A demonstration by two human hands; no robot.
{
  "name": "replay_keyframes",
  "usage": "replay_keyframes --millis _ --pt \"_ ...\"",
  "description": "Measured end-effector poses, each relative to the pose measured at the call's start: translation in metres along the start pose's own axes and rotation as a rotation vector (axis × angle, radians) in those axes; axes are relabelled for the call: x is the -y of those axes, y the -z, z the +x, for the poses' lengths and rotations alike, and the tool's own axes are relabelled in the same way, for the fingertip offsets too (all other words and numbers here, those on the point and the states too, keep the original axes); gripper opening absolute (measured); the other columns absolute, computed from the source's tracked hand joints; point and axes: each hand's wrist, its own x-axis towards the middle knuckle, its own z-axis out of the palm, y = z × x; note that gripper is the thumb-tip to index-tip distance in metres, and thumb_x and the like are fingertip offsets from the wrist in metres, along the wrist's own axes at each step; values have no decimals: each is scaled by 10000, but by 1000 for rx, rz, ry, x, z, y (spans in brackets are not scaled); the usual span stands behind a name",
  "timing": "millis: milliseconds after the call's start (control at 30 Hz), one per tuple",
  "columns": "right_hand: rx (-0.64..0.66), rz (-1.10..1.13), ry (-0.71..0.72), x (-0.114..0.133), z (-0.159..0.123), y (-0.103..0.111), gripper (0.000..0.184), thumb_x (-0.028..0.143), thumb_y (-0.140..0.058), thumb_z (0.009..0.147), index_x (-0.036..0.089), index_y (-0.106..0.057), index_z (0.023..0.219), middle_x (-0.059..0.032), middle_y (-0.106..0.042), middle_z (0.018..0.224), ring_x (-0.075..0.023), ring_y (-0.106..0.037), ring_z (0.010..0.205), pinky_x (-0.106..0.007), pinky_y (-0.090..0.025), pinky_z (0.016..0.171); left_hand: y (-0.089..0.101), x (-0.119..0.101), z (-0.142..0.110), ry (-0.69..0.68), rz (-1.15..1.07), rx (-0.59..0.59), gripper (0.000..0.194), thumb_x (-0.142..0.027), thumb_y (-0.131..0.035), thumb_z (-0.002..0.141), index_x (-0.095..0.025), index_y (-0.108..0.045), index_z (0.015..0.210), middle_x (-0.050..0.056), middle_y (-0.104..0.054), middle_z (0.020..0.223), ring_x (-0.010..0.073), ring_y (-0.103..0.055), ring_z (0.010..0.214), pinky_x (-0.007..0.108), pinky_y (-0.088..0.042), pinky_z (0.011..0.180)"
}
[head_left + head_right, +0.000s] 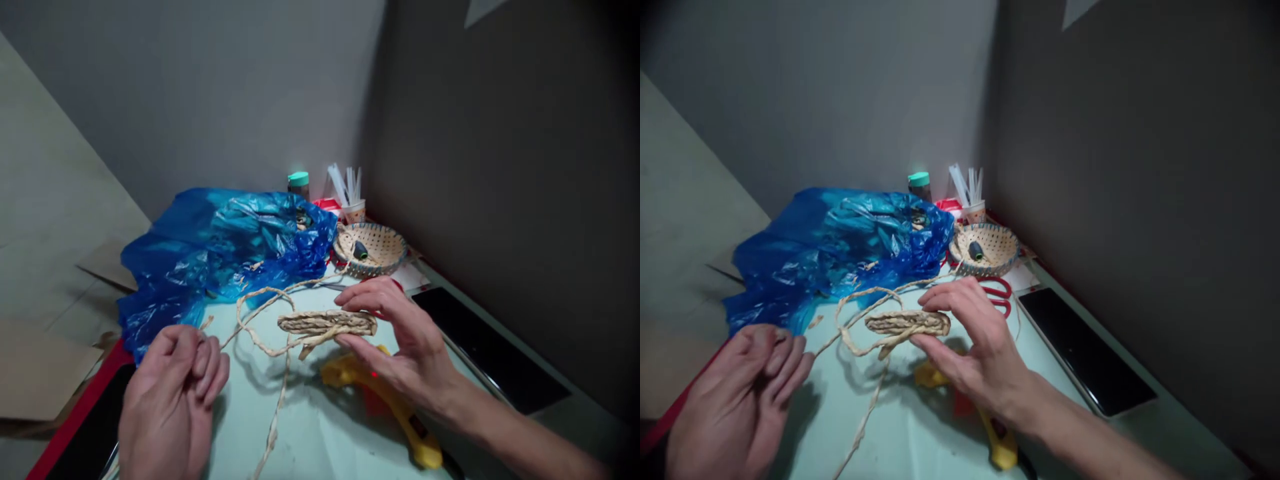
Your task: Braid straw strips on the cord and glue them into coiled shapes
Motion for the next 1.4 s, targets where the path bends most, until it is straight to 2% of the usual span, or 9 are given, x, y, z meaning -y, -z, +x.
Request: replay_keyframes --millis 200,367,433,500,533,600,833,1100,1400 --pt "-102 27 -115 -2 -4 -4 169 172 -688 857 192 -588 992 -47 -644 976 -201 -598 903 -364 -486 792 -4 15 -15 39 90 67 432 -461 -808 698 -187 -492 591 -80 -341 505 58 -298 434 158 -276 383" --pt "-221 40 -23 4 -2 0 185 127 -693 838 175 -581 977 -52 -646 945 -198 -606 883 -359 -482 772 -7 24 -31 78 387 245 535 -516 -692 790 -182 -416 475 -59 -328 445 66 -278 431 205 -228 408" --pt "-236 22 58 8 -1 2 207 98 -702 822 164 -585 979 -59 -656 935 -202 -604 882 -372 -479 781 -14 22 -39 170 456 347 494 -512 -723 755 -169 -485 489 -51 -362 442 63 -294 423 206 -226 410" --pt "-225 -2 124 12 -1 4 224 81 -712 811 153 -586 982 -70 -668 939 -204 -602 874 -378 -478 777 -25 18 -48 250 397 431 330 -463 -800 681 -154 -692 722 -21 -509 535 72 -390 433 202 -289 419" --pt "-217 -12 145 13 -1 4 231 77 -715 809 148 -586 986 -75 -674 941 -205 -601 868 -379 -476 770 -31 17 -52 257 312 452 374 -445 -821 656 -161 -729 881 25 -610 700 95 -476 506 216 -376 466" --pt "-203 -35 170 17 -2 4 245 70 -721 803 140 -586 995 -82 -684 942 -208 -596 855 -388 -468 768 -43 17 -59 281 124 443 417 -415 -828 663 -175 -728 989 47 -624 796 130 -542 629 236 -450 557" --pt "-96 -118 196 19 -11 -3 252 78 -695 815 136 -585 1034 -95 -701 959 -231 -579 833 -415 -431 755 -62 29 -67 413 -305 250 181 -315 -716 807 -143 -700 860 72 -610 841 130 -497 678 226 -418 544" --pt "-8 -335 262 17 -14 -10 229 94 -703 847 102 -587 1044 -49 -715 811 -197 -560 736 -430 -404 758 -57 34 -64 299 -222 46 149 -193 -735 754 -152 -725 897 48 -626 780 117 -480 634 213 -439 553" --pt "133 -430 283 9 -17 -13 265 213 -680 884 125 -576 1110 -22 -656 701 -206 -555 688 -453 -390 786 -49 39 -68 310 -92 46 128 -279 -748 740 -209 -732 846 2 -587 696 127 -463 638 216 -418 588"
